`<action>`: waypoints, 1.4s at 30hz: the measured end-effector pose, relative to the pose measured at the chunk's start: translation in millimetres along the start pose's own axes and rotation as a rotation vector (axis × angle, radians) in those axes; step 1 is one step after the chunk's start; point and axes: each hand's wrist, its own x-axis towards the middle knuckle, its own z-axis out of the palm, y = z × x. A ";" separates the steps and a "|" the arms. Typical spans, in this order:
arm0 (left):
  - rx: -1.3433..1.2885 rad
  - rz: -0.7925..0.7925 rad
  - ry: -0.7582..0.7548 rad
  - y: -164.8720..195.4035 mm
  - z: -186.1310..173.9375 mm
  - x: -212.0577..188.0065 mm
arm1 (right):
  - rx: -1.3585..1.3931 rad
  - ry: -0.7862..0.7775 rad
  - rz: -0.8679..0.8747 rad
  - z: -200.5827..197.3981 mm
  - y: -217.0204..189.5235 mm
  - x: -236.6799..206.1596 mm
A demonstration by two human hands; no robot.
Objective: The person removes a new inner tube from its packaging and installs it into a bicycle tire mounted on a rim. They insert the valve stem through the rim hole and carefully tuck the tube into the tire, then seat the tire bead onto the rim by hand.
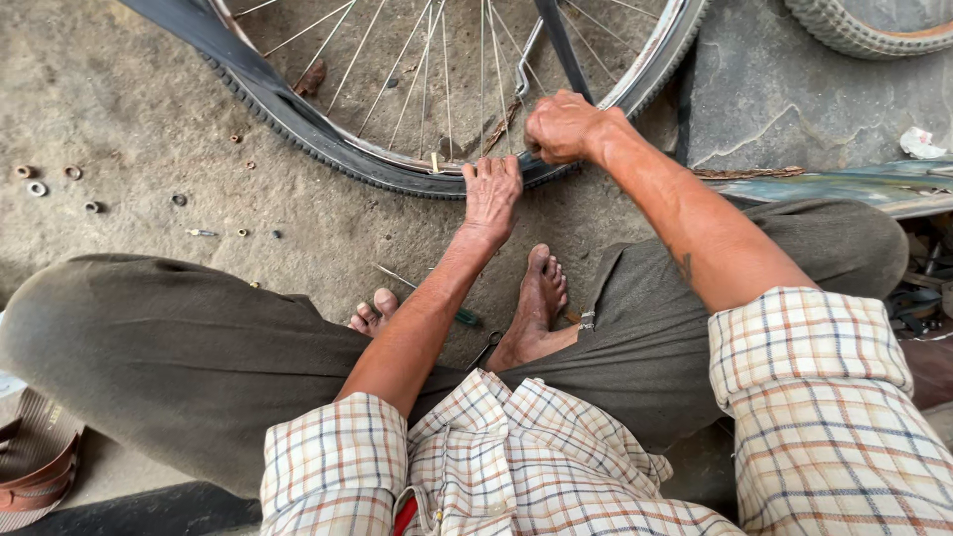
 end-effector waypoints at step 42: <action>-0.034 0.322 -0.151 -145.5 -92.2 -29.9 | 0.321 0.206 0.235 26.5 -128.1 40.6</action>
